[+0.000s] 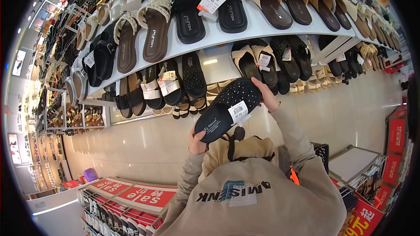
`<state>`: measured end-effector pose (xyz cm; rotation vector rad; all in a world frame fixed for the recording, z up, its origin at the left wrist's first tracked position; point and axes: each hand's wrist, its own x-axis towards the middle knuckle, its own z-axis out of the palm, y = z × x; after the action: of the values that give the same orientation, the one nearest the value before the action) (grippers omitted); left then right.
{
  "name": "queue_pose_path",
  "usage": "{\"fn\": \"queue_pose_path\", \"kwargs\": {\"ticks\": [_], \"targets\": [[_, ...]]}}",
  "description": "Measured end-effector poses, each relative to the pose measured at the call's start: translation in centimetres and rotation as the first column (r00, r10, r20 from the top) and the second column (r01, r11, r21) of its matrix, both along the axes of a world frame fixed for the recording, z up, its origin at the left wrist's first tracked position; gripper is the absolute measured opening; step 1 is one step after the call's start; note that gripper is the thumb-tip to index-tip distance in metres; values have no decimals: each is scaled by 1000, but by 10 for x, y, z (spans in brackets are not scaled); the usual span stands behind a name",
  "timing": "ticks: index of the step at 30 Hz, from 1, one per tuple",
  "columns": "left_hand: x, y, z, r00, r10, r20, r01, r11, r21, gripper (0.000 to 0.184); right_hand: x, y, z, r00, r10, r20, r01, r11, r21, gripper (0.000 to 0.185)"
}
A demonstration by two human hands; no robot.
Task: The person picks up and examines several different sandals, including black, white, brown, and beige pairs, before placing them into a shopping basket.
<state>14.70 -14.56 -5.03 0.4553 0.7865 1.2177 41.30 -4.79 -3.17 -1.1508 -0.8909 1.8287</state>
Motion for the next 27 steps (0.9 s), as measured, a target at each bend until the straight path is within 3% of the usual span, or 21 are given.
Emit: {"fn": "queue_pose_path", "kwargs": {"ticks": [2, 4, 6, 8, 10, 12, 14, 15, 18, 21, 23, 25, 27], "targets": [[-2, 2, -1, 998, -45, 36, 42, 996, 74, 58, 2, 0, -5, 1000, 6, 17, -6, 1000, 8, 39], [-4, 3, -5, 997, -78, 30, 74, 991, 107, 58, 0, -1, -4, 984, -80, -157, 66, 993, -96, 39], [-5, 3, -7, 994, -105, 20, 102, 985, 138, 57, -1, 2, -11, 984, -77, -158, 62, 993, -100, 40], [0, 4, -9, 984, -93, 154, 90, 996, 28, 58, 0, 7, -24, 985, -65, -159, 50, 994, -98, 42], [4, 4, -15, 984, -98, 148, 97, 995, 10, 57, 5, 14, -43, 997, -68, -34, 64, 992, -112, 48], [6, 4, -17, 984, -107, 140, 109, 994, -7, 57, 5, 17, -45, 998, -3, -67, -2, 997, -79, 58], [8, 5, -15, 983, -132, 131, 136, 991, -22, 54, -8, 8, -27, 974, -224, -28, 221, 972, -73, 64], [8, 5, -23, 979, -120, 166, 130, 990, -48, 54, -7, 4, -35, 961, -199, -191, 192, 980, -56, 69], [7, 7, -45, 988, -70, 138, 84, 992, -98, 54, -25, -20, -59, 954, -230, -190, 201, 967, -159, 72], [19, 17, -61, 993, 94, 74, -80, 980, -183, 57, -42, -47, -81, 987, 44, -154, -73, 980, -187, 77], [30, 29, -73, 988, 118, 102, -94, 972, -218, 60, -57, -53, -81, 972, 191, -138, -217, 954, -208, 74], [42, 45, -88, 969, 156, 190, -100, 957, -274, 72, -71, -52, -80, 974, 203, -104, -220, 958, -186, 72], [54, 58, -81, 986, 100, 134, -61, 961, -269, 73, -79, -48, -85, 985, 146, -94, -163, 965, -208, 61]]}}
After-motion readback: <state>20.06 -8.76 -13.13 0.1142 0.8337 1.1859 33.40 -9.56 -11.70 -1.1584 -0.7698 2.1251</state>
